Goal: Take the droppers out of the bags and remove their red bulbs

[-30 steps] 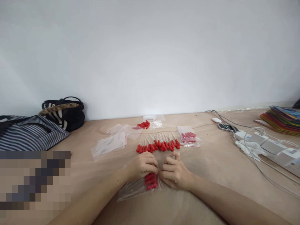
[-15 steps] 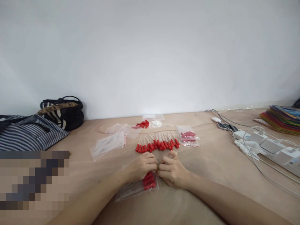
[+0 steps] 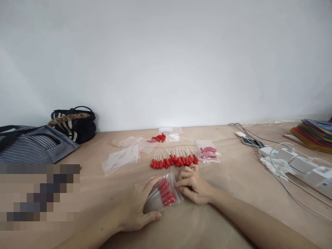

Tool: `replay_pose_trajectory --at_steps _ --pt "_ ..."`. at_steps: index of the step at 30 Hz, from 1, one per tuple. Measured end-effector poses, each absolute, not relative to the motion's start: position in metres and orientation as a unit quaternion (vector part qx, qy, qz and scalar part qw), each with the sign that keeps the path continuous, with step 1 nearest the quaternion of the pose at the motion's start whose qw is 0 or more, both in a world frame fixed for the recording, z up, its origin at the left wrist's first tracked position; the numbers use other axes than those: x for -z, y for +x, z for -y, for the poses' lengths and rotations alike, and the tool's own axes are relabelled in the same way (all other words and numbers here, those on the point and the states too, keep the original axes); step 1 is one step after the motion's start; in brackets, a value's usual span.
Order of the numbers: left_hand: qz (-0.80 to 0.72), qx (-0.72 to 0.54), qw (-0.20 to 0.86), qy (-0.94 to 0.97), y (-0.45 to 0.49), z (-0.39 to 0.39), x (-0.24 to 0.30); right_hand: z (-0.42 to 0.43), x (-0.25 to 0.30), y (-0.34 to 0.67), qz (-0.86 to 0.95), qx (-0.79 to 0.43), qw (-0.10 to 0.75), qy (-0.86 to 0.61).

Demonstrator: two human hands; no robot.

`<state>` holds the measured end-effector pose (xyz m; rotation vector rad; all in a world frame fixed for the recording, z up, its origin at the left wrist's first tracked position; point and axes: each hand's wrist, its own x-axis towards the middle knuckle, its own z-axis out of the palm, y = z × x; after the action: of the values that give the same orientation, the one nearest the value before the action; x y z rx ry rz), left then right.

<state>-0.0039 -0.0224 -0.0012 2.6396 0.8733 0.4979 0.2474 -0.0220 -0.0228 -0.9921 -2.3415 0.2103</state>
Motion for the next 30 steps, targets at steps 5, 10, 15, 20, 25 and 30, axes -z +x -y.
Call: replay_pose_trajectory --at_steps 5,10,15,20,25,30 --pt "-0.279 -0.186 0.186 0.923 0.004 0.017 0.007 0.021 0.025 0.241 0.84 -0.139 0.288 -0.437" --pt "-0.247 -0.181 0.211 0.928 0.012 0.005 0.008 0.017 0.027 0.246 0.816 -0.185 0.285 -0.467" --pt "-0.266 -0.182 0.213 0.922 0.01 0.005 0.011 0.013 0.029 0.252 0.813 -0.199 0.286 -0.466" --pt "-0.319 -0.183 0.208 0.906 0.009 0.006 0.015 0.016 0.027 0.249 0.814 -0.208 0.26 -0.476" --pt "-0.316 -0.192 0.208 0.906 0.011 0.007 0.012 0.023 0.024 0.242 0.806 -0.194 0.264 -0.494" --pt "-0.311 -0.216 0.207 0.902 0.012 0.007 0.01 0.026 0.023 0.238 0.786 -0.221 0.279 -0.505"
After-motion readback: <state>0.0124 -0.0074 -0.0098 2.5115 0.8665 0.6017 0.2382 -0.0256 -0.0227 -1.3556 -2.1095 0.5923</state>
